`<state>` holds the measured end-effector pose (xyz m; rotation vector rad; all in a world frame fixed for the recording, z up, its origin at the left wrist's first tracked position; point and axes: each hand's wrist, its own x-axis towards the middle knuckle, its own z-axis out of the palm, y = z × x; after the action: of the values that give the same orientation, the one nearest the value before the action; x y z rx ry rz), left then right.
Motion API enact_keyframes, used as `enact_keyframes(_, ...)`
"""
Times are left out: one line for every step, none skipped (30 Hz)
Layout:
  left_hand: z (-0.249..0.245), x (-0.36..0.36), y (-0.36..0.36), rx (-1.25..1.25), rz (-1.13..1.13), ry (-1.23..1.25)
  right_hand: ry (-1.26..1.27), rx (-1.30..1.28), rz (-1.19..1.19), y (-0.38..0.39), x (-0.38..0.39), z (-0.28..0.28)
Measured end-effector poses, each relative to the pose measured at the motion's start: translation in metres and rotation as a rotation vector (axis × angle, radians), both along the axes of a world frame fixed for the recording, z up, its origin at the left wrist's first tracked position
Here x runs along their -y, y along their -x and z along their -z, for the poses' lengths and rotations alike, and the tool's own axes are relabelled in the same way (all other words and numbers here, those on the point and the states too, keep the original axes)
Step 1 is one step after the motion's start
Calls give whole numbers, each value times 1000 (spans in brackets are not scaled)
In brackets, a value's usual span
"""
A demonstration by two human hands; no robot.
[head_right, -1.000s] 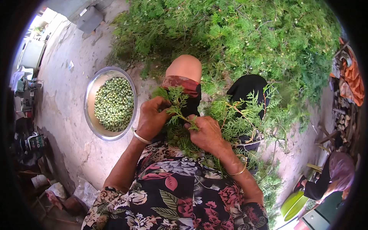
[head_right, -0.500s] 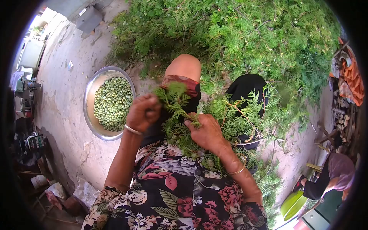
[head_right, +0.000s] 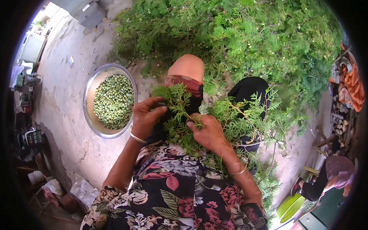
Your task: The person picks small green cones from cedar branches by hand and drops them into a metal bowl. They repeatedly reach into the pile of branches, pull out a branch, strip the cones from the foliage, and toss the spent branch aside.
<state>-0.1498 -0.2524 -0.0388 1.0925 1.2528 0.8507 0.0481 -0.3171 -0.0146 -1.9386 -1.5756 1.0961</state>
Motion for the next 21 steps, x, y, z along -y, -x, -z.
enact_keyframes(3,-2,-2,-119,41,-125,-16,2,-1,0,1,2)
enact_keyframes(4,-2,-5,-238,82,-249,-32,4,-1,0,2,3)
enact_keyframes(2,-3,-7,-237,83,-251,-33,5,1,0,1,1)
enact_keyframes(0,-3,-10,-312,71,-308,-20,15,1,2,0,-2)
enact_keyframes(-1,-3,-11,-386,60,-365,-7,25,1,2,0,-4)
enact_keyframes(0,-3,-12,-384,62,-365,-6,26,3,2,1,-2)
enact_keyframes(2,-2,-13,-381,77,-363,-18,23,9,1,2,1)
enact_keyframes(4,-2,-13,-379,91,-359,-30,19,13,1,3,3)
enact_keyframes(5,-1,-12,-379,91,-359,-30,19,13,1,3,3)
enact_keyframes(7,-1,-11,-492,125,-478,-33,23,6,1,3,4)
enact_keyframes(7,1,-10,-606,159,-597,-35,26,-1,1,3,4)
enact_keyframes(7,3,-11,-607,158,-596,-35,25,-3,1,3,4)
enact_keyframes(5,6,-13,-666,172,-658,-52,27,-16,1,3,3)
enact_keyframes(4,8,-15,-725,188,-722,-69,29,-27,1,3,3)
enact_keyframes(4,6,-15,-725,190,-721,-68,28,-27,1,2,1)
enact_keyframes(4,3,-15,-617,141,-588,-50,30,-32,1,1,-1)
enact_keyframes(5,0,-15,-509,93,-455,-32,32,-37,1,1,-2)
enact_keyframes(6,-1,-14,-510,94,-454,-30,31,-36,1,2,-1)
enact_keyframes(7,-3,-14,-506,130,-451,-60,32,-23,2,3,2)
enact_keyframes(7,-4,-13,-502,165,-449,-91,32,-10,2,3,4)
enact_keyframes(7,-3,-14,-501,165,-448,-90,33,-10,1,4,5)
